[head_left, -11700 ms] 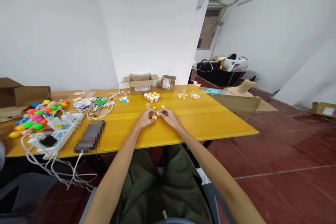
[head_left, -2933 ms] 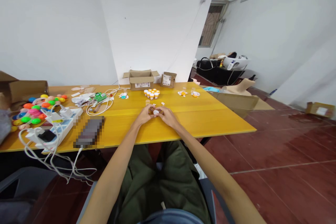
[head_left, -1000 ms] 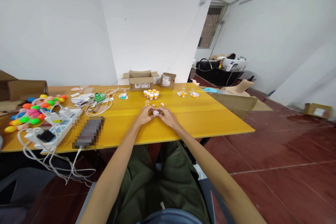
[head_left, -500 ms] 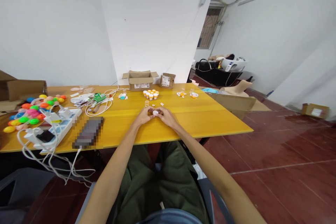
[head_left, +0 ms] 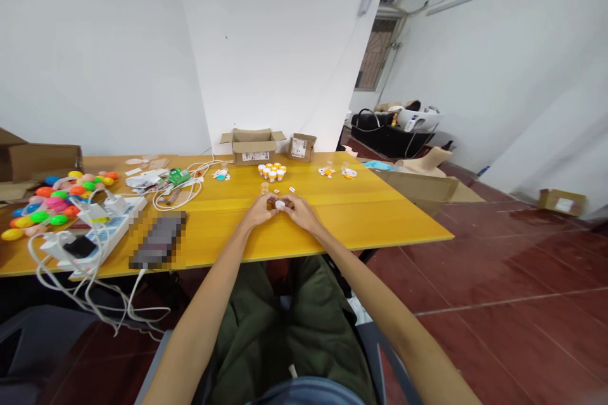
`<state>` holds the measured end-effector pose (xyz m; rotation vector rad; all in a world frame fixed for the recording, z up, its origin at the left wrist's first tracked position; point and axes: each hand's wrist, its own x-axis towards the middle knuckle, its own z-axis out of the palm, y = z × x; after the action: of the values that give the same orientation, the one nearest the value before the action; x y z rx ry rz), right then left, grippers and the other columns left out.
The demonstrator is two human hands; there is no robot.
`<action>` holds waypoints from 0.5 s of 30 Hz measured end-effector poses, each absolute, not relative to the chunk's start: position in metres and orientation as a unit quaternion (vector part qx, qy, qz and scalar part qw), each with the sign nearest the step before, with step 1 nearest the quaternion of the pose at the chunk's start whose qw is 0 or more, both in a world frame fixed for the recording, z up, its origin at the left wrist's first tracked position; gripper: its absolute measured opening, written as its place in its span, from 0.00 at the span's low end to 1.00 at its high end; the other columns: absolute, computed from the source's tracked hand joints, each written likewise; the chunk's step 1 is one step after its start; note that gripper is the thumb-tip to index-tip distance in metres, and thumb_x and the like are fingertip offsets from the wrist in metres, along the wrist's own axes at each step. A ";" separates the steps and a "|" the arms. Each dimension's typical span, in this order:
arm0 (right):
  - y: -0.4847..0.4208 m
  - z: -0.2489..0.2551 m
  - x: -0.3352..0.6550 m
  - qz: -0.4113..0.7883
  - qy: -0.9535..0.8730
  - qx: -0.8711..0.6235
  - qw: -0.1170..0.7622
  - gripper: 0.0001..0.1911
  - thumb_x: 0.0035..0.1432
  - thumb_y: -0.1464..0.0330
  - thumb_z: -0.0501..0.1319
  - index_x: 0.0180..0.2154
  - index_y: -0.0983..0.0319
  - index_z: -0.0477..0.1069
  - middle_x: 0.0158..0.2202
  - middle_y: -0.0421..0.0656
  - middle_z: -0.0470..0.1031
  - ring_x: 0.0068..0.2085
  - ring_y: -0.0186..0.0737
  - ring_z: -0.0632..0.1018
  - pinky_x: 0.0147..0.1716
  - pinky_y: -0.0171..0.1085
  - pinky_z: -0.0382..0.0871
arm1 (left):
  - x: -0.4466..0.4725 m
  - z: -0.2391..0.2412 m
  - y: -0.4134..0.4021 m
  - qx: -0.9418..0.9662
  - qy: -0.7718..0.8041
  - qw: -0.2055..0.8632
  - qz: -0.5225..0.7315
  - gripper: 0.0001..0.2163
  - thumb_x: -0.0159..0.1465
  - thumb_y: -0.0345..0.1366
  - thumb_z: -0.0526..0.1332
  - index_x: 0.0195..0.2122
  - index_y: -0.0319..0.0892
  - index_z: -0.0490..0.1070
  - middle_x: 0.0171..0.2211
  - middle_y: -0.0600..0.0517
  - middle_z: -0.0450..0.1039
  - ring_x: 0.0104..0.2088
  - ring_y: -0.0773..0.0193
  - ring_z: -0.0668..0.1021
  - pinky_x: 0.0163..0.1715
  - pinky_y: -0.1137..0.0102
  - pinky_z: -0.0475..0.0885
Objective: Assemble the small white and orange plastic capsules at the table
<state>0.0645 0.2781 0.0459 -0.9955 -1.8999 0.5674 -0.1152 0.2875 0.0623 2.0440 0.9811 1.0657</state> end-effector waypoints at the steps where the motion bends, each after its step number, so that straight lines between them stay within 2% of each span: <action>1: 0.278 0.046 0.064 0.232 -0.766 -0.401 0.446 0.08 0.57 0.67 0.64 0.39 0.57 0.78 0.39 0.42 0.81 0.40 0.42 0.79 0.44 0.40 0.73 | -0.115 0.062 0.288 0.775 0.371 0.312 0.406 0.09 0.54 0.30 0.67 0.37 0.42 0.74 0.36 0.50 0.79 0.39 0.60 0.80 0.46 0.63 0.77; 8: 0.276 0.047 0.062 0.221 -0.752 -0.410 0.465 0.08 0.58 0.69 0.60 0.38 0.57 0.77 0.38 0.42 0.82 0.40 0.41 0.80 0.44 0.39 0.73 | -0.115 0.060 0.290 0.776 0.367 0.296 0.419 0.08 0.53 0.29 0.67 0.35 0.42 0.75 0.35 0.51 0.79 0.37 0.60 0.80 0.44 0.64 0.77; 15: 0.283 0.040 0.074 0.152 -0.638 -0.496 0.569 0.11 0.62 0.66 0.55 0.36 0.58 0.77 0.39 0.46 0.82 0.43 0.46 0.79 0.46 0.42 0.73 | -0.114 0.058 0.291 0.774 0.385 0.267 0.426 0.09 0.52 0.26 0.66 0.34 0.43 0.75 0.34 0.51 0.78 0.38 0.59 0.79 0.46 0.63 0.76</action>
<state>0.0739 0.2829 0.0402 -1.1649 -1.4983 0.3565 -0.1137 0.2909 0.0578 2.0904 1.0383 1.1488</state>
